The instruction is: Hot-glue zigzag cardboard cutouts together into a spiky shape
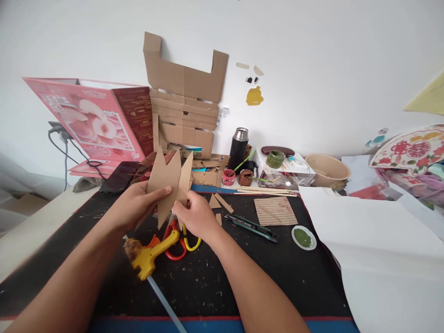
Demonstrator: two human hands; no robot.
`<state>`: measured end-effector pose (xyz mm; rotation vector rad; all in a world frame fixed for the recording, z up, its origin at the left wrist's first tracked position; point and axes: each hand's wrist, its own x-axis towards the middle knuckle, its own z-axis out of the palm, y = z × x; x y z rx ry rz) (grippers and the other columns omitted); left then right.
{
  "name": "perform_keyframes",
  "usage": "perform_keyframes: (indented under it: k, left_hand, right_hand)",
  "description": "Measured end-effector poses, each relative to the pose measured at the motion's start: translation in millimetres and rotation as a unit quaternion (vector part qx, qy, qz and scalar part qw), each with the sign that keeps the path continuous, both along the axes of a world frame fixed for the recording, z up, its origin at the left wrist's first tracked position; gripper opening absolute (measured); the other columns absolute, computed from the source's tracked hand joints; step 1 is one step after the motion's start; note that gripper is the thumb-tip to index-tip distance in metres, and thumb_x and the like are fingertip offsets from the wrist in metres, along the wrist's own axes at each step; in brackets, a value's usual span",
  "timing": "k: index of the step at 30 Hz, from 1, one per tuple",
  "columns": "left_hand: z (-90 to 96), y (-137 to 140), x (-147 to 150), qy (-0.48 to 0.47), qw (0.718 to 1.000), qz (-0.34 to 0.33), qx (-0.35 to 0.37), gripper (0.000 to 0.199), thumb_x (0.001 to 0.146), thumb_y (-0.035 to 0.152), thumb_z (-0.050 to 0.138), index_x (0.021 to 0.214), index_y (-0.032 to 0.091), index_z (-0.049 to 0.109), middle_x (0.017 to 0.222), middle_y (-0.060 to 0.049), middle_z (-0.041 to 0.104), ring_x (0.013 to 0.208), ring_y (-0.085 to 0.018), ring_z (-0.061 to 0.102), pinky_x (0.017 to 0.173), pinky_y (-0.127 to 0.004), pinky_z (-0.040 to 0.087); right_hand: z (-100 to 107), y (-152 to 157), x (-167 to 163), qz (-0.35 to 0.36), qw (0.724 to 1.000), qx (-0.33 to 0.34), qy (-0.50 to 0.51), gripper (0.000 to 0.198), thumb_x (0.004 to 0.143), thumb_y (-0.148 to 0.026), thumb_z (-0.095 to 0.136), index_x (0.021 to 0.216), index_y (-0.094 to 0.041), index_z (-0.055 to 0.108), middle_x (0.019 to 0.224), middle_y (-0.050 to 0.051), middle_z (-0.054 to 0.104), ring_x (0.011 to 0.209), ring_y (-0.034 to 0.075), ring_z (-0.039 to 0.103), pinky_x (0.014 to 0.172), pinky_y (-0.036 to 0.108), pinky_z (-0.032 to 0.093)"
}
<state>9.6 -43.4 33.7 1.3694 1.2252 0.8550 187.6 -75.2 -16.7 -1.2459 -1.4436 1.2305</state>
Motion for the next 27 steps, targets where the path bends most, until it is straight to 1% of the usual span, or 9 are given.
perform_keyframes:
  k: [3,6,8,10,14,17,20,23,27]
  left_hand:
    - [-0.8,-1,1,-0.032,0.999,-0.028,-0.01,0.051,0.071,0.064,0.084,0.079,0.017,0.064,0.067,-0.001,0.064,0.056,-0.013,0.051,0.053,-0.025,0.039]
    - [-0.9,-2,2,-0.003,0.999,-0.051,0.0,0.047,0.072,0.059,0.084,0.083,0.017,0.066,0.068,-0.001,0.066,0.057,-0.014,0.053,0.053,-0.025,0.042]
    - [-0.6,-3,2,0.016,0.998,-0.052,0.009,0.044,0.073,0.057,0.082,0.084,0.018,0.066,0.068,-0.001,0.067,0.057,-0.015,0.055,0.053,-0.026,0.044]
    - [0.0,-2,1,0.032,0.998,-0.053,0.021,0.042,0.074,0.056,0.081,0.08,0.018,0.065,0.065,0.0,0.066,0.056,-0.015,0.056,0.053,-0.026,0.044]
    - [1.3,-1,-4,0.074,0.995,-0.056,0.038,0.04,0.075,0.056,0.079,0.078,0.018,0.066,0.063,0.0,0.065,0.055,-0.016,0.057,0.052,-0.026,0.043]
    - [1.0,0,-6,0.099,0.992,-0.062,0.051,0.038,0.076,0.054,0.078,0.079,0.019,0.066,0.063,0.0,0.066,0.055,-0.016,0.056,0.052,-0.025,0.042]
    - [-0.4,1,-8,0.113,0.99,-0.067,0.058,0.036,0.077,0.053,0.078,0.08,0.019,0.067,0.064,0.0,0.066,0.056,-0.016,0.056,0.053,-0.025,0.041]
    - [-1.3,1,-8,0.112,0.99,-0.07,0.057,0.036,0.077,0.053,0.078,0.083,0.019,0.069,0.067,0.0,0.068,0.057,-0.017,0.058,0.054,-0.026,0.042]
    - [-2.3,1,-8,0.103,0.991,-0.073,0.054,0.037,0.077,0.053,0.078,0.083,0.018,0.068,0.068,0.0,0.067,0.058,-0.017,0.057,0.055,-0.026,0.043]
  right_hand:
    - [4,1,1,-0.004,0.999,-0.009,0.053,0.007,0.096,-0.03,0.062,0.094,-0.023,0.06,0.061,-0.007,0.054,0.051,0.014,0.051,0.051,0.025,0.041]
    - [7,1,3,-0.01,0.997,-0.021,0.08,0.004,0.097,-0.027,0.06,0.096,-0.024,0.06,0.058,-0.009,0.051,0.045,0.012,0.045,0.047,0.024,0.038]
    - [10,1,4,-0.007,0.996,-0.037,0.084,0.004,0.098,-0.027,0.059,0.094,-0.024,0.06,0.058,-0.009,0.051,0.041,0.011,0.042,0.043,0.024,0.035]
    - [12,1,4,0.003,0.996,-0.049,0.081,0.007,0.099,-0.027,0.059,0.092,-0.024,0.059,0.058,-0.009,0.052,0.039,0.011,0.042,0.04,0.024,0.033]
    - [13,0,5,0.017,0.997,-0.044,0.065,0.011,0.099,-0.025,0.058,0.089,-0.024,0.058,0.056,-0.009,0.051,0.036,0.011,0.043,0.038,0.024,0.032]
    - [9,0,5,0.019,0.999,-0.03,0.039,0.01,0.098,-0.024,0.059,0.089,-0.023,0.059,0.056,-0.009,0.05,0.038,0.011,0.044,0.04,0.024,0.031]
    - [7,0,6,0.016,1.0,-0.012,0.018,0.007,0.097,-0.025,0.061,0.091,-0.023,0.062,0.058,-0.008,0.053,0.042,0.012,0.046,0.044,0.024,0.032]
    - [8,1,5,0.024,0.999,-0.019,0.031,0.006,0.096,-0.024,0.061,0.091,-0.023,0.063,0.059,-0.007,0.053,0.046,0.013,0.047,0.047,0.024,0.033]
    - [8,2,5,0.036,0.997,-0.028,0.056,0.009,0.094,-0.022,0.06,0.085,-0.024,0.059,0.055,-0.008,0.048,0.048,0.014,0.049,0.049,0.024,0.037]
